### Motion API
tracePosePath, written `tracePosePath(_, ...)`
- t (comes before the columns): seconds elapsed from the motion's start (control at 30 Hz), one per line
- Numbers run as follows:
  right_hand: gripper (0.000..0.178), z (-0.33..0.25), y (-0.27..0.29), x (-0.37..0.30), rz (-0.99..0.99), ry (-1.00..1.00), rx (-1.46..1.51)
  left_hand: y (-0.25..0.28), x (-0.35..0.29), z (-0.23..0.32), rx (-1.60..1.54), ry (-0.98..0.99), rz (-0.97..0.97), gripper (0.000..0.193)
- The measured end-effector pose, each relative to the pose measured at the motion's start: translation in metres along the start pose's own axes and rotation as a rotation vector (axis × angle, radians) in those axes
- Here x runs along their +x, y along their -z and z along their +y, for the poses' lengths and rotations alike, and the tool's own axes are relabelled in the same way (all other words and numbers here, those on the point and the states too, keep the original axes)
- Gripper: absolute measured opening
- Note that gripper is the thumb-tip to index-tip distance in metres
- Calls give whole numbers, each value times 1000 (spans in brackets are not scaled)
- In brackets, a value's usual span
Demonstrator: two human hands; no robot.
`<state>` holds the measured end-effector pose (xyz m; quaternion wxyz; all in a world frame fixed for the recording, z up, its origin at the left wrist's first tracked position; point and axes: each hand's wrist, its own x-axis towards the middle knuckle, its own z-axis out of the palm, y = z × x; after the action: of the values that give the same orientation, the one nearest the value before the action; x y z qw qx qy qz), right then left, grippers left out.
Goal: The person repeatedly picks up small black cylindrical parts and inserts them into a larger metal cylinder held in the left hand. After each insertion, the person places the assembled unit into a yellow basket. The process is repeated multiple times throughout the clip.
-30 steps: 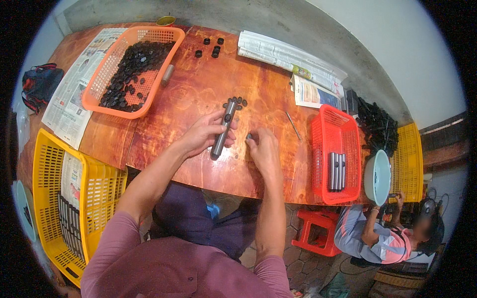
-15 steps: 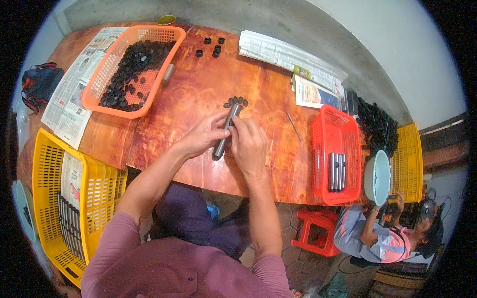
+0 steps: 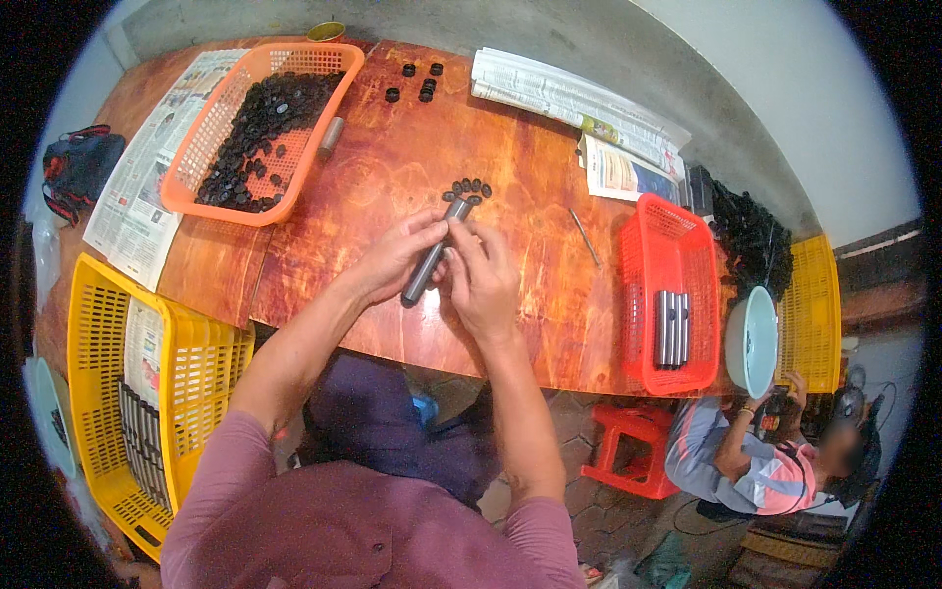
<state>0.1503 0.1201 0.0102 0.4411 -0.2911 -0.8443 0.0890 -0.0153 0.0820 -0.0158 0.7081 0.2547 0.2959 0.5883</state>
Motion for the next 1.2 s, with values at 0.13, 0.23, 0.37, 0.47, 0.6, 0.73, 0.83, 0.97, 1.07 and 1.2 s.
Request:
tracePosePath(0.13,29,1,1,-11,82,-287,202,-1,-1,5,-94,77,39,36)
tracePosePath(0.23,27,11,4,-16,15,-376,159,8,0,6,-160,116,10,44)
tracePosePath(0.37,27,11,-3,-23,-63,-459,195,11,2,2,-171,29,39,44)
tracePosePath(0.47,25,7,-4,-24,-120,-410,129,6,-1,6,-119,-24,113,42)
tracePosePath(0.6,24,4,-4,-21,-130,-433,171,3,-3,8,36,-81,126,37)
tracePosePath(0.73,22,20,-8,-21,-65,-619,326,2,0,7,25,-100,110,34)
tracePosePath(0.83,20,23,-7,-22,3,-786,504,3,-3,5,-20,-99,117,34)
tracePosePath(0.97,20,23,-7,-21,9,-716,495,-7,-17,13,-42,-57,131,34)
tracePosePath(1.07,19,22,-6,-21,9,-736,529,-12,-29,16,185,-25,127,35)
tracePosePath(1.2,20,25,-6,-22,0,-814,684,-22,-50,18,815,-29,169,38)
